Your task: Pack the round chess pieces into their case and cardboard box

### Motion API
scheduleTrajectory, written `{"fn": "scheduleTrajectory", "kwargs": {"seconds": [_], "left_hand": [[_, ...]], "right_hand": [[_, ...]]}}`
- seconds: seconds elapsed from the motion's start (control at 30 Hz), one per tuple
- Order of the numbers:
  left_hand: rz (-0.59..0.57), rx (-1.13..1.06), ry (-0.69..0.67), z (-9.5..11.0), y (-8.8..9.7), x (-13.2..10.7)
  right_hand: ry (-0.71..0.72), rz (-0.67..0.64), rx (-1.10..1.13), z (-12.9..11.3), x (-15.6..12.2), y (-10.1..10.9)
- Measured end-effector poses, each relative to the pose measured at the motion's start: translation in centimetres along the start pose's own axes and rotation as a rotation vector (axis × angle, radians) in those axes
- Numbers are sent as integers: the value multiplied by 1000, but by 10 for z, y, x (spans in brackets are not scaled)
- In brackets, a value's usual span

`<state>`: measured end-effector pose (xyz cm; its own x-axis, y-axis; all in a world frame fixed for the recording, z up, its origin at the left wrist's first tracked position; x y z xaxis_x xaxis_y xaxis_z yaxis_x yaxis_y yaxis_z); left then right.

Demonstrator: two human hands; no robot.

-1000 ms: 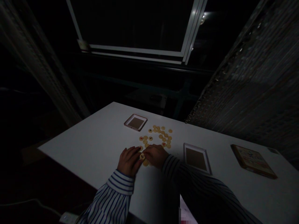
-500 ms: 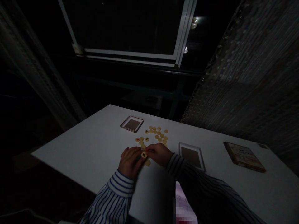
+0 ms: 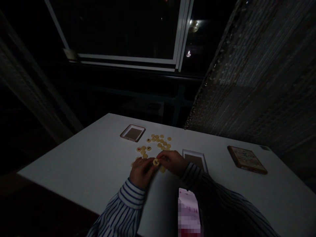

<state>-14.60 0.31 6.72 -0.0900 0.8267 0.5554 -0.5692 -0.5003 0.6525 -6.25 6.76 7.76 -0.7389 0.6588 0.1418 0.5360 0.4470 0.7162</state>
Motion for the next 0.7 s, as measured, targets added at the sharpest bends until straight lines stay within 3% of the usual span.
{"fn": "scheduleTrajectory", "kwargs": {"seconds": [0.17,0.4,0.7], "left_hand": [[-15,-164,79,4,-12,5],[-76,-540,316,2,-37,7],[-131,-754,456,4,-65,11]], "right_hand": [[-10,48,-8,13,-9,11],[-39,116,50,24,-22,31],[-101,167,48,37,-37,47]]}}
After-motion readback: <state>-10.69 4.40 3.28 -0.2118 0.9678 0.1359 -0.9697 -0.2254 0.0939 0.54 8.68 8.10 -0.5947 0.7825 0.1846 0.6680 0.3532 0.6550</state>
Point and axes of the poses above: each hand's wrist, its own x-axis towards the middle knuckle, its own y-axis out of the back of the hand, z = x × y, the point moved 10 cm from there along x, towards the middle knuckle, and after that the axes turned 2 degrees about x, right-handed, at the moved point
